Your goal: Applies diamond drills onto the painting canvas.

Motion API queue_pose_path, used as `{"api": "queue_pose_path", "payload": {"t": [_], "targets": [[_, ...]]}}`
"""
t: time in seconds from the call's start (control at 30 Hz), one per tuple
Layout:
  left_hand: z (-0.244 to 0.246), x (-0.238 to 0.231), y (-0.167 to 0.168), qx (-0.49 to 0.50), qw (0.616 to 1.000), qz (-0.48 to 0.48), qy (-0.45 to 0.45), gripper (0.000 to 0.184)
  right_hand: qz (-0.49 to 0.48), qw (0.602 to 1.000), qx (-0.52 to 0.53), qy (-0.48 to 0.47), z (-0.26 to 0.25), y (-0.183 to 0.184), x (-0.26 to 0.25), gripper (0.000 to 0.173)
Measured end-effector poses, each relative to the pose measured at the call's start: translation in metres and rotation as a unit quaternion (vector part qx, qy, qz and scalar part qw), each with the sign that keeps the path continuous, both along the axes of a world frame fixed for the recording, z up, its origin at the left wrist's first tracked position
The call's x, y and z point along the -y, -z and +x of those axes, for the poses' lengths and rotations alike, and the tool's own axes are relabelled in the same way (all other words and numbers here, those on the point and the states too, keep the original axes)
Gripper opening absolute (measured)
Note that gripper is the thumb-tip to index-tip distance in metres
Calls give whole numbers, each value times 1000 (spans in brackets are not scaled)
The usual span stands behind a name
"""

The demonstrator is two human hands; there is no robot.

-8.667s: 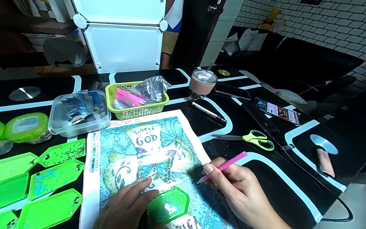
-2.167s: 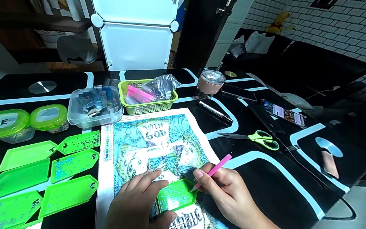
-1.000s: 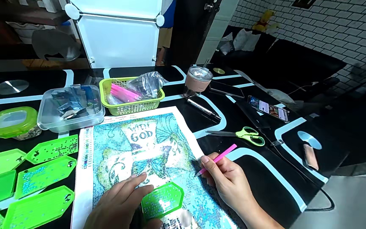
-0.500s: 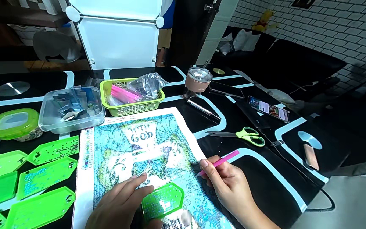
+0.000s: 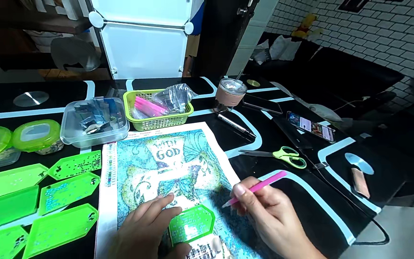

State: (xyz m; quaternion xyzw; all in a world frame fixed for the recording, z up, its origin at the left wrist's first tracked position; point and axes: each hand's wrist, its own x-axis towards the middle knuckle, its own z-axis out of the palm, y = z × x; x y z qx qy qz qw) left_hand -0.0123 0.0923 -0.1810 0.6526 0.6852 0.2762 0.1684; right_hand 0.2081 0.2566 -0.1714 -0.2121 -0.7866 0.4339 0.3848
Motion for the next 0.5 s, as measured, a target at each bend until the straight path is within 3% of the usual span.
{"api": "queue_pose_path", "payload": {"t": [0.13, 0.5], "targets": [[1, -1, -1, -5, 1000, 7, -6, 50, 43, 997, 23, -65, -17, 12, 8, 31], [3, -1, 2, -13, 1000, 23, -15, 48, 66, 993, 55, -82, -29, 20, 13, 31]]}}
